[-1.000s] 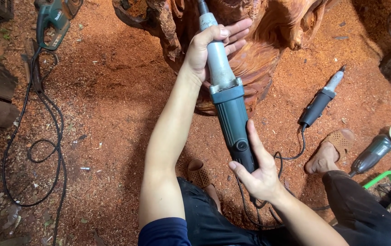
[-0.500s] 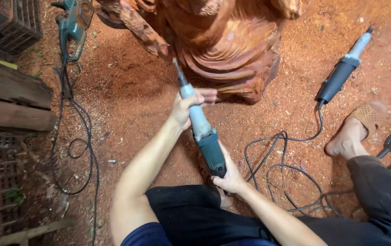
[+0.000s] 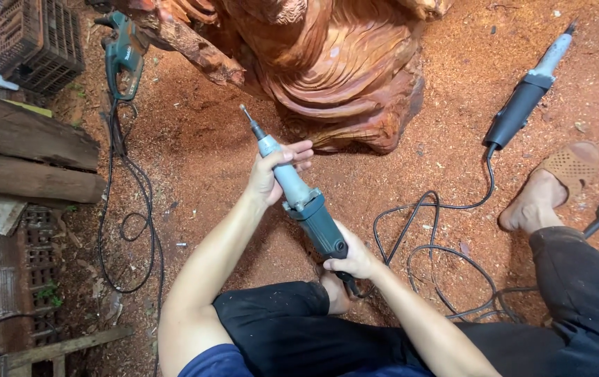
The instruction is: The person uses a rotary carving tool to shape and smooth a large wooden sculpture. They hold the tool with both hands and guide it along the surface, removing material and refining contours.
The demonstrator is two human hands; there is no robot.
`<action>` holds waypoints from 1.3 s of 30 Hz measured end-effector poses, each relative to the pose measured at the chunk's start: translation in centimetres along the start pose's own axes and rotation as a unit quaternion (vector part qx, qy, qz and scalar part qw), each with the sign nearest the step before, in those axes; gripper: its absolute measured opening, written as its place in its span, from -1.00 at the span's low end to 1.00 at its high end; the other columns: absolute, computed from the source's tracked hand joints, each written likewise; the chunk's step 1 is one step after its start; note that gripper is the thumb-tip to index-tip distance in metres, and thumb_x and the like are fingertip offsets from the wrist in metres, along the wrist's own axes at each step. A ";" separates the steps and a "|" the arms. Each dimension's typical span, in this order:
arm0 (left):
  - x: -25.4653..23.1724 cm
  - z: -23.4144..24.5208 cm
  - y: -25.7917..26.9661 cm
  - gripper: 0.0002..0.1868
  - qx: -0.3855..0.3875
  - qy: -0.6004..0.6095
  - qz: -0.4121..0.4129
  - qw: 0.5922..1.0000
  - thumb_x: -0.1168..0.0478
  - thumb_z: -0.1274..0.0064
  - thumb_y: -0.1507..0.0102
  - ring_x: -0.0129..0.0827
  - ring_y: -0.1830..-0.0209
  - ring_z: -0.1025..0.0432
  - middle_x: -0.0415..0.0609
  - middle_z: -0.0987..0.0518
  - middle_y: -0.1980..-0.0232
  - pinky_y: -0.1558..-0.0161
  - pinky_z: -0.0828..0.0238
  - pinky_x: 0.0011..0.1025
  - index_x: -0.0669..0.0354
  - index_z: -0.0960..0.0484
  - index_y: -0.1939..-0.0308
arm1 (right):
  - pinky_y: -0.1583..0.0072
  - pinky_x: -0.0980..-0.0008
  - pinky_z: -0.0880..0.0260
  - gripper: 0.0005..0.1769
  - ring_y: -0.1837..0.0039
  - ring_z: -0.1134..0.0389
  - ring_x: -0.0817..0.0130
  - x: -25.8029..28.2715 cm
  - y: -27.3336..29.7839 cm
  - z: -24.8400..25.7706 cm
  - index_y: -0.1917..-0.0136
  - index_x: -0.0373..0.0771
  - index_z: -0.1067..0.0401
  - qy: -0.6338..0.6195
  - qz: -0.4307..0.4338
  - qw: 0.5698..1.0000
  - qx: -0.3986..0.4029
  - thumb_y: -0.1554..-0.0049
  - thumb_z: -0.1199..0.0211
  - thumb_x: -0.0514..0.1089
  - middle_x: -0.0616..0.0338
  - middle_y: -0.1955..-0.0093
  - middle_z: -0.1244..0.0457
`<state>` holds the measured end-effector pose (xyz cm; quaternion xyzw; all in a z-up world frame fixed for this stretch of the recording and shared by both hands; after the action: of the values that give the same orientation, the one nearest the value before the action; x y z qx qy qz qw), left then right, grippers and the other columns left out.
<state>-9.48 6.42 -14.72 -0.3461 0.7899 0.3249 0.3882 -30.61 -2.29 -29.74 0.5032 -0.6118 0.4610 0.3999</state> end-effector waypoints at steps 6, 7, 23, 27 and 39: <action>-5.2 -2.5 -2.3 -0.67 0.035 -0.034 -0.077 0.996 0.31 -0.22 -0.10 0.00 -0.07 -0.60 0.35 -0.61 -0.14 -0.12 -0.60 -0.03 0.41 -0.66 0.08 | -0.24 0.10 -0.38 0.27 -0.31 -0.31 0.20 9.2 -1.9 0.0 -0.66 -0.12 0.06 -0.040 0.039 0.998 0.031 0.16 -0.60 -0.06 -0.11 -0.53 -0.10; -6.5 -2.8 -2.8 -0.64 0.044 -0.028 -0.100 0.994 0.33 -0.22 -0.09 -0.02 -0.08 -0.60 0.33 -0.61 -0.15 -0.15 -0.60 -0.02 0.42 -0.62 0.05 | -0.09 0.19 -0.57 0.34 -0.18 -0.39 0.21 11.3 -2.0 -0.2 -0.73 -0.01 0.29 -0.058 0.053 0.996 0.051 0.03 -0.57 0.03 -0.13 -0.60 0.01; -16.1 -10.1 -8.5 -0.90 0.109 0.034 -0.139 0.984 0.30 -0.12 -0.05 0.20 -0.08 -0.59 -0.11 -0.45 0.49 -0.30 -0.44 0.14 0.23 -0.51 0.45 | -0.64 0.24 0.17 0.04 -0.67 0.04 0.20 20.0 -7.6 -0.3 -0.65 -0.25 0.08 0.222 0.105 0.967 -0.073 -0.03 -0.37 -0.09 -0.05 -0.68 0.07; -16.0 -9.8 -8.4 -0.90 0.135 0.043 -0.140 0.980 0.34 -0.09 -0.03 0.24 -0.15 -0.54 0.41 -0.66 0.11 -0.34 -0.40 0.12 0.23 -0.47 0.53 | -0.62 0.25 0.14 0.07 -0.66 0.03 0.20 19.8 -7.6 -0.4 -0.66 -0.19 0.08 0.241 0.087 0.963 -0.081 0.00 -0.36 -0.09 -0.03 -0.68 0.06; -17.2 -10.3 -7.8 -0.80 0.115 0.032 -0.132 0.984 0.27 -0.16 -0.01 0.20 -0.08 -0.60 0.51 -0.68 0.09 -0.09 -0.61 0.14 0.29 -0.49 0.40 | -0.60 0.30 0.10 0.12 -0.62 -0.03 0.26 19.7 -8.1 -1.0 -0.66 -0.23 0.10 0.265 0.091 0.955 -0.101 0.03 -0.39 -0.06 -0.06 -0.67 0.04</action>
<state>0.64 -0.84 2.78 -0.4105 0.7812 0.1670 0.4396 -26.03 -6.80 -9.37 0.2618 -0.5706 0.5479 0.5529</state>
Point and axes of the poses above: each hand's wrist, its own y-axis away from the middle knuckle, its own z-axis out of the back of the hand, x = y × z, the point moved 1 cm from there along -y, towards the middle knuckle
